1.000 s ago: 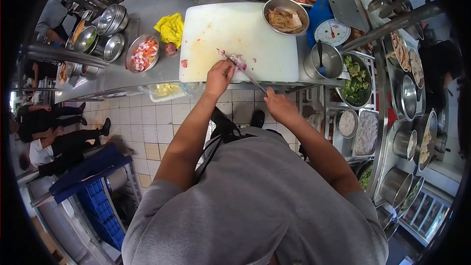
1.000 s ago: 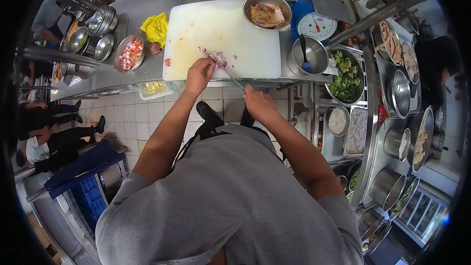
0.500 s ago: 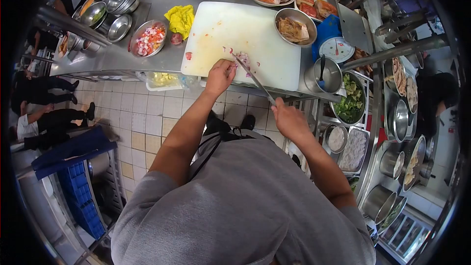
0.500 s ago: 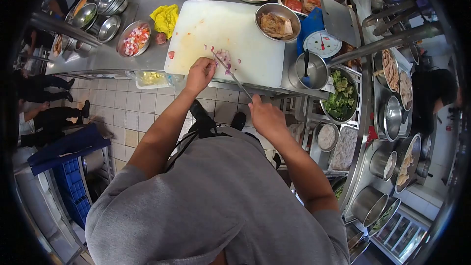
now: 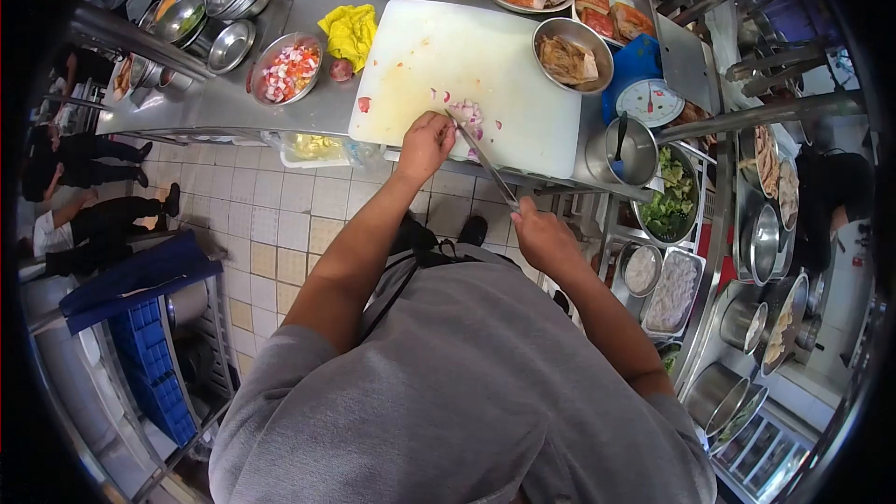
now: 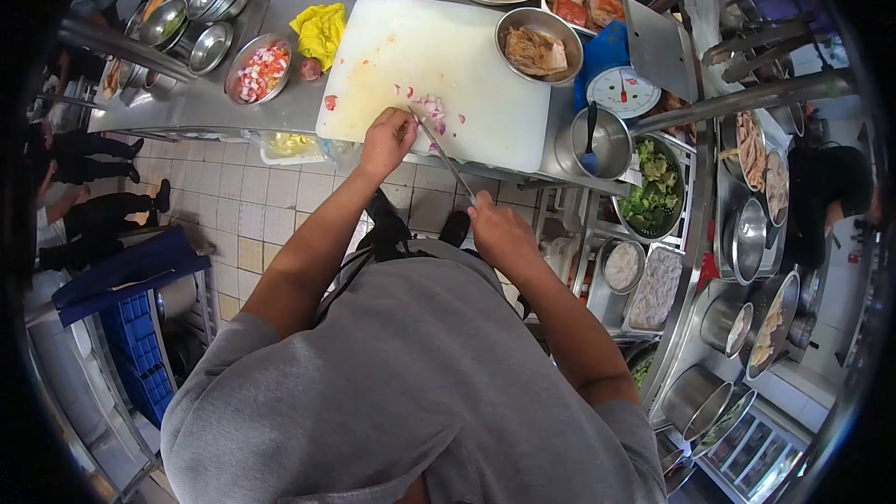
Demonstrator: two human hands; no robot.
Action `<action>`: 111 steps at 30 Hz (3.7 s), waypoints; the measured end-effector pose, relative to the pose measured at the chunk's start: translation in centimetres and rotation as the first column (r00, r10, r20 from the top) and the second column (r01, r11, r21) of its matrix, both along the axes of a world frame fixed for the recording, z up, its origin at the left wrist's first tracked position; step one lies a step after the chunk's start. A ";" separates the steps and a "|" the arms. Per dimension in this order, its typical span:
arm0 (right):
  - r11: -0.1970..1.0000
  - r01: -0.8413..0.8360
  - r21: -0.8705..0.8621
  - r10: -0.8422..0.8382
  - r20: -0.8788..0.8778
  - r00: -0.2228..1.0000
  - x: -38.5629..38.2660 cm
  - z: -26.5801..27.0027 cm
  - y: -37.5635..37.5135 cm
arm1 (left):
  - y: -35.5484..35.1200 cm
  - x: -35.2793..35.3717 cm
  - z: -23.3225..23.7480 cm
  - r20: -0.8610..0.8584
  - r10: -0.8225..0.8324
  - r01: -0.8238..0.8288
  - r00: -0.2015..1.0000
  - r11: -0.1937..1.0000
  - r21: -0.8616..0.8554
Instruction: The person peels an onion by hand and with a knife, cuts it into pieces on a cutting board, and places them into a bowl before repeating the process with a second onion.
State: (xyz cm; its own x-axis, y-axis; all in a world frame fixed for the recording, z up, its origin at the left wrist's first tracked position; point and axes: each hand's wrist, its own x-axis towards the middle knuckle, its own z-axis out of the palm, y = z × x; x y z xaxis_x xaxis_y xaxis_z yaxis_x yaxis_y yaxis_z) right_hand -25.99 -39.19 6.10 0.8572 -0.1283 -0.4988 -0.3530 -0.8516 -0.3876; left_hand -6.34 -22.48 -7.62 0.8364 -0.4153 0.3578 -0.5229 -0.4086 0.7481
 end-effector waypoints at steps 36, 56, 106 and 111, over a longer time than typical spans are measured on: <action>0.968 0.116 -0.222 -0.021 0.390 0.921 -4.0 2.5 -5.4 | -2.4 4.2 3.5 0.375 -0.450 0.135 0.811 0.767 0.627; 0.307 0.484 0.819 -0.650 -0.191 0.736 -0.9 -11.2 4.4 | -6.4 0.8 0.4 0.259 0.108 -0.186 0.960 0.936 0.298; 0.603 0.583 0.544 -0.738 0.103 0.667 8.0 0.7 7.8 | 14.5 20.9 9.2 0.133 -0.439 0.117 0.889 0.498 0.859; 0.949 0.221 0.227 -0.258 0.149 0.955 5.4 1.6 6.4 | 12.6 22.2 9.7 -0.021 -0.393 0.220 0.919 0.471 0.854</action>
State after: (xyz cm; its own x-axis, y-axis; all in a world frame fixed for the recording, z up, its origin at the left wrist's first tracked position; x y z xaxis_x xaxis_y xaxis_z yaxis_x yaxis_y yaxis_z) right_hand -20.62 -32.83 7.66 0.8897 -0.2506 -0.3817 -0.4474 -0.6454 -0.6191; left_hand 15.86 -9.87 2.07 0.5611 -0.8066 -0.1859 -0.8144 -0.5781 0.0505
